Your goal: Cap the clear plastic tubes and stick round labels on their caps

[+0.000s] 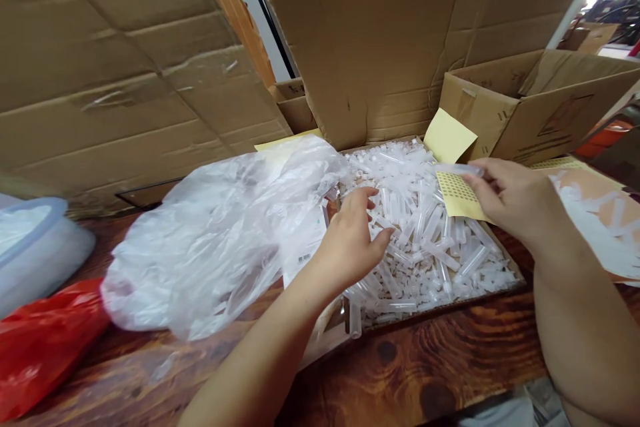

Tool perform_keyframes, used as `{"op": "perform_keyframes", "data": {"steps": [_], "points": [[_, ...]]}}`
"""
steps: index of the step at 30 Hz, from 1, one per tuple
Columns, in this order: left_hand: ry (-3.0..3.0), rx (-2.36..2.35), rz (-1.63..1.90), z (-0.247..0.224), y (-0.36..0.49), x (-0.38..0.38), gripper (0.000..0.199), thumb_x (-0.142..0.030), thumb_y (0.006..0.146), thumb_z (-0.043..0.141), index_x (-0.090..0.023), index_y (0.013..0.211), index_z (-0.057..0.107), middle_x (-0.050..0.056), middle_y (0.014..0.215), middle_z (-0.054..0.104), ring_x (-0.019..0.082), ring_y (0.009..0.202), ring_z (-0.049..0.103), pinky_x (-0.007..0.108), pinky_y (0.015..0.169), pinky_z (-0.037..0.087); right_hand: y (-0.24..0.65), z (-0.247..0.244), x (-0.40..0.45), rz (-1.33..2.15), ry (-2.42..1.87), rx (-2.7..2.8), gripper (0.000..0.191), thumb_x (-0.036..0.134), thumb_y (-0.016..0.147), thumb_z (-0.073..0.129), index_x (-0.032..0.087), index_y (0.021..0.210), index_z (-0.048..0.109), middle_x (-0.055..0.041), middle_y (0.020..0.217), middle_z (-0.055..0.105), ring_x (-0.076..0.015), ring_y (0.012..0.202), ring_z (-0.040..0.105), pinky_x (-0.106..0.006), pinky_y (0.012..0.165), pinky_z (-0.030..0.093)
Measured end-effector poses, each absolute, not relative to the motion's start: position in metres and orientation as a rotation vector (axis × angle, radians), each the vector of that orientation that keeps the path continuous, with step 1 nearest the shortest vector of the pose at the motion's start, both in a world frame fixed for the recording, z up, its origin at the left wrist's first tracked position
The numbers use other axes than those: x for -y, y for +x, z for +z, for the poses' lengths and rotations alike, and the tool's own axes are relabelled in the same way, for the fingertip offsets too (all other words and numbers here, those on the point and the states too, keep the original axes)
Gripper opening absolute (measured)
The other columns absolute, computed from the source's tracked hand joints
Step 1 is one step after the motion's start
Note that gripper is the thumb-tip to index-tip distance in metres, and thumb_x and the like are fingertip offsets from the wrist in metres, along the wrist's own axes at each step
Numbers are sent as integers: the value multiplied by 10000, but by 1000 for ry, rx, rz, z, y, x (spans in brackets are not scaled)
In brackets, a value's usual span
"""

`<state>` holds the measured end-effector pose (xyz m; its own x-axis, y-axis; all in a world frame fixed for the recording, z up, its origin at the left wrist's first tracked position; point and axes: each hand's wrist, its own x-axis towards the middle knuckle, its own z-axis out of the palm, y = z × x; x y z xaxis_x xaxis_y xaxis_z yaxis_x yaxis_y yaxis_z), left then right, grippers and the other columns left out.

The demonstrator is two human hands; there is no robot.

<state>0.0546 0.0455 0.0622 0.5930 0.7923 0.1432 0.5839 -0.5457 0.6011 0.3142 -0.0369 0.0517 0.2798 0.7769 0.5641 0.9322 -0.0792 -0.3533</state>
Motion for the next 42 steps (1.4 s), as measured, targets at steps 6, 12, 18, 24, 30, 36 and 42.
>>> {"op": "perform_keyframes", "data": {"steps": [6,12,18,24,30,36,42], "points": [[2318,-1221,513,92,37,-48,455,-362,893,670,-192,1297,548,135,1352,571,254,1064,651,432,895,536,340,45,14,-117,-2508,1298,315,377,965,497,167,1040,720,-209,1036,755,-376,947,699,-422,755,475],[2366,-1337,482,105,18,-60,392,-437,889,662,-200,1200,635,105,1201,673,282,1079,650,404,841,507,325,37,17,-389,-2016,1483,382,385,966,505,144,1151,737,-169,1040,785,-310,859,720,-413,780,491],[2401,-1377,406,107,8,-67,272,-415,858,679,-220,1048,682,93,1112,739,298,1059,669,368,810,488,270,38,33,-541,-1251,1998,241,247,962,628,219,1187,709,-55,884,798,-218,749,719,-371,720,492],[2458,-1394,295,103,11,-69,233,-407,861,652,-222,1000,683,86,1024,746,306,1017,679,413,911,473,219,14,28,-433,-1308,2112,324,261,1026,557,181,1329,640,-69,904,790,-211,791,717,-365,709,426],[2509,-1290,118,98,11,-71,265,-437,873,612,-210,994,677,108,1081,743,310,1029,668,412,921,464,214,14,28,11,-1595,2081,733,569,989,537,193,1592,355,-138,1174,762,-305,958,723,-469,858,508],[2529,-1370,59,98,6,-72,308,-445,865,632,-222,1072,682,104,1060,747,297,950,674,378,825,475,262,43,36,-47,-1534,1832,392,511,964,588,229,1211,700,-91,1052,782,-260,863,721,-436,835,555],[2597,-1311,-30,98,5,-74,328,-463,861,596,-234,1076,693,89,1071,760,287,938,689,372,808,497,293,70,46,94,-1707,2116,324,457,942,551,231,1051,756,-69,1017,790,-252,878,727,-387,805,555]]}}
